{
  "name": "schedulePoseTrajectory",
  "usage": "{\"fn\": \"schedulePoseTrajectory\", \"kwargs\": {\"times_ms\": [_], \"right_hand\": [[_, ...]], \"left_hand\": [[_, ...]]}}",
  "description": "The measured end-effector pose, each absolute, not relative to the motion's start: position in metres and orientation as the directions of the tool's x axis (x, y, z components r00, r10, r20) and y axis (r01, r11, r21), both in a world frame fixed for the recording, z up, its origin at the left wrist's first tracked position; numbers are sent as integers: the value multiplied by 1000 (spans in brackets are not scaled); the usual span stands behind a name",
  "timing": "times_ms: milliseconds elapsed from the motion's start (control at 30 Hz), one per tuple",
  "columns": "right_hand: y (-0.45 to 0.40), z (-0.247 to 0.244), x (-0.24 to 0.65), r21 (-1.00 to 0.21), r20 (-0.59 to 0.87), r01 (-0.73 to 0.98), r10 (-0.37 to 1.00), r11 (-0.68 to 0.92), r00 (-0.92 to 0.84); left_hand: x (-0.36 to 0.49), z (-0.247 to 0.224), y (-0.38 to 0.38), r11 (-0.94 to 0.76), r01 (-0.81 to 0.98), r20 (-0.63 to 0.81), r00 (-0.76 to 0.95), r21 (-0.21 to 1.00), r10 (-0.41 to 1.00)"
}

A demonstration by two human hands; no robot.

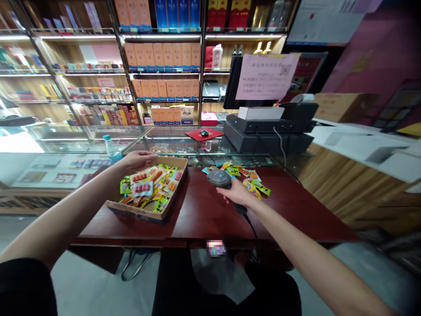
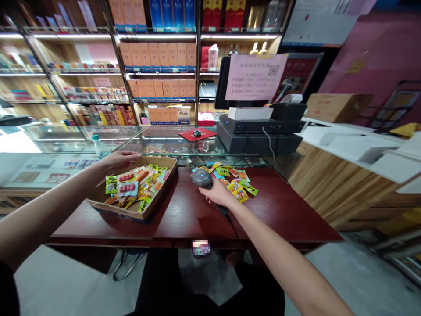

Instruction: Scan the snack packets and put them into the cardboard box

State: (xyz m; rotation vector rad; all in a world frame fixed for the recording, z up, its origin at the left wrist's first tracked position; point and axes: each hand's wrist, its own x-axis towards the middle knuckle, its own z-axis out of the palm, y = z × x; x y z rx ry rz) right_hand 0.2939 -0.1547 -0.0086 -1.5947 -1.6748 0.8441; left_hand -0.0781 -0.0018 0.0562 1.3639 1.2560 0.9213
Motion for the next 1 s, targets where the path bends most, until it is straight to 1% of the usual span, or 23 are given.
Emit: {"fn": "schedulePoseTrajectory", "kwargs": {"times_ms": [133, 300, 467, 567, 667, 733, 800, 867, 933, 1000], "right_hand": [[-164, -10, 318, -800, 28, 599, 997, -18, 67], [-186, -6, 355, -771, 19, 626, 979, -115, 203], [-209, -6, 389, -767, 56, 625, 955, -145, 290], [-219, -9, 407, -787, 56, 596, 944, -159, 325], [-227, -12, 421, -805, 58, 572, 938, -158, 341], [-232, -14, 428, -811, 57, 562, 935, -161, 350], [-236, -17, 433, -811, 41, 555, 930, -183, 366], [-239, -20, 437, -813, 19, 544, 925, -207, 380], [-243, -23, 441, -819, 7, 533, 925, -213, 381], [-246, -25, 445, -823, 9, 527, 924, -210, 382]], "left_hand": [[-9, 44, 1, 47, 195, -109, 318, 980, 942], [94, 15, 2, 41, 219, -143, 475, 975, 868], [185, -16, -11, -26, 274, -156, 620, 961, 769], [229, -33, -23, -106, 335, -156, 668, 936, 727], [264, -49, -34, -228, 384, -133, 717, 895, 685], [282, -59, -41, -371, 424, -82, 741, 826, 666], [298, -66, -48, -544, 466, 6, 756, 698, 655], [311, -70, -54, -669, 494, 73, 773, 555, 631], [322, -71, -59, -736, 516, 84, 791, 439, 606], [331, -70, -63, -771, 538, 41, 811, 339, 584]]}}
